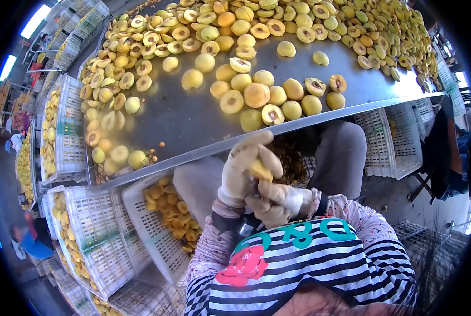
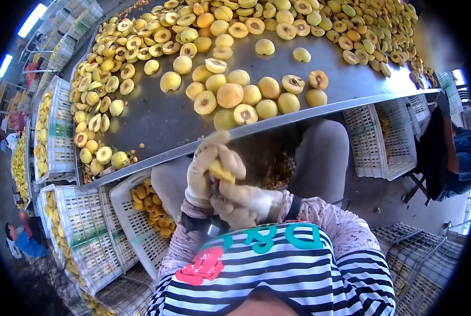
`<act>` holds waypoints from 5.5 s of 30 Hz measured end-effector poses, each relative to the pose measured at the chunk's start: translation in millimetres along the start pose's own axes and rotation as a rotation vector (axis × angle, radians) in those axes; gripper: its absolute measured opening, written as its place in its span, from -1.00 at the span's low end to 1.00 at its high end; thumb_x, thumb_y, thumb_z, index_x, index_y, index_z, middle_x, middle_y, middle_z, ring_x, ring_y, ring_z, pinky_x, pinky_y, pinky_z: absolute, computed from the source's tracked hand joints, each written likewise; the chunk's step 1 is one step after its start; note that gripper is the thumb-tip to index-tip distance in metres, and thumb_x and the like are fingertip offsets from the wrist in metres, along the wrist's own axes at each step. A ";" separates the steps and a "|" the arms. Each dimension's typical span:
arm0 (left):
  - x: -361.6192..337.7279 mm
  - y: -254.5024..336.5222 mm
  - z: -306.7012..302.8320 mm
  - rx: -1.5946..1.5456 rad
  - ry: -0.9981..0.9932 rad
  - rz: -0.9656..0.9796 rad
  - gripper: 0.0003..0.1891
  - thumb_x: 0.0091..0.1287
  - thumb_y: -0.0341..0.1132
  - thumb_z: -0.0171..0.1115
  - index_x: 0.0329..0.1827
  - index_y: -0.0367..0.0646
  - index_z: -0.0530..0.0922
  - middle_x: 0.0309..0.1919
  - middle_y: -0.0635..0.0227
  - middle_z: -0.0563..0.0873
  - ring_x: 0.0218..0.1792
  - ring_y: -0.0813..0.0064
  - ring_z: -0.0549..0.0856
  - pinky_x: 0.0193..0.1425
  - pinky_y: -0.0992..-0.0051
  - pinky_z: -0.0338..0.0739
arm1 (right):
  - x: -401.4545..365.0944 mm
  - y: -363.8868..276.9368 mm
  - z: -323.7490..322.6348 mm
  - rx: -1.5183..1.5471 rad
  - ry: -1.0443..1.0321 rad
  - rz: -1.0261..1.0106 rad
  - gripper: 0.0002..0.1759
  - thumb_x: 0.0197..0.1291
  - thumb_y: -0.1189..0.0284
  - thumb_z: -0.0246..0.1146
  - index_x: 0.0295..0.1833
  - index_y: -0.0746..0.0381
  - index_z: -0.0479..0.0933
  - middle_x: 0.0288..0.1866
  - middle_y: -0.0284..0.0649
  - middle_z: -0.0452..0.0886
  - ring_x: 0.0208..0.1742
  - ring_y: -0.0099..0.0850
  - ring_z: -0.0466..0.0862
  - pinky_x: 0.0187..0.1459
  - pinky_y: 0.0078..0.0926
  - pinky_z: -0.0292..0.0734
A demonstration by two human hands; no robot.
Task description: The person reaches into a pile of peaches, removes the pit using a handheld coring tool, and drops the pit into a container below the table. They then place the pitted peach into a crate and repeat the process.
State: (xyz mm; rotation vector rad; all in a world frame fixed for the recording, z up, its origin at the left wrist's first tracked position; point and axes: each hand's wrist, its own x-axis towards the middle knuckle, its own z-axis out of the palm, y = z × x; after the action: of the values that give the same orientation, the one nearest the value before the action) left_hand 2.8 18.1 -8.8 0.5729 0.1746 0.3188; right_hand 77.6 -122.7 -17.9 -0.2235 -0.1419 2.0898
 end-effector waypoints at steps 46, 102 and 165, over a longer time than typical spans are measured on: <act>12.4 -11.7 36.1 0.825 0.443 0.450 -0.54 0.64 -0.07 -0.18 -0.02 -0.31 0.56 -0.04 0.08 0.70 -0.09 0.35 0.69 0.05 0.39 0.63 | -25.7 -32.1 31.6 -1.128 0.829 -0.258 -0.46 0.43 -0.03 0.19 0.17 0.23 0.58 -0.12 -0.03 0.73 -0.06 -0.14 0.73 0.03 -0.28 0.58; -5.1 4.7 52.1 0.654 0.327 0.499 -0.66 0.55 -0.24 -0.02 -0.04 -0.34 0.64 -0.21 0.11 0.76 -0.32 0.46 0.66 -0.17 0.50 0.56 | 0.3 -23.7 22.8 -1.084 0.494 -0.402 -0.50 0.46 0.01 0.18 0.07 0.28 0.61 -0.21 -0.14 0.70 -0.17 -0.33 0.66 -0.03 -0.36 0.56; 30.7 62.7 -28.8 0.488 0.149 0.086 -0.39 0.25 -0.38 0.34 0.39 -0.30 0.44 0.10 0.06 0.66 -0.01 0.18 0.74 0.06 0.22 0.75 | -25.5 -3.7 -3.0 -1.006 0.707 -0.294 -0.57 0.47 0.08 0.14 0.11 0.24 0.51 -0.32 -0.19 0.63 -0.30 -0.32 0.68 -0.14 -0.34 0.60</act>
State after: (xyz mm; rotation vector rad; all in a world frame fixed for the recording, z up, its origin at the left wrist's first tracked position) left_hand 8.9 92.8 0.0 1.0420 0.3775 0.4052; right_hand 93.9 -142.8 -17.6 -1.4157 -0.7323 1.3815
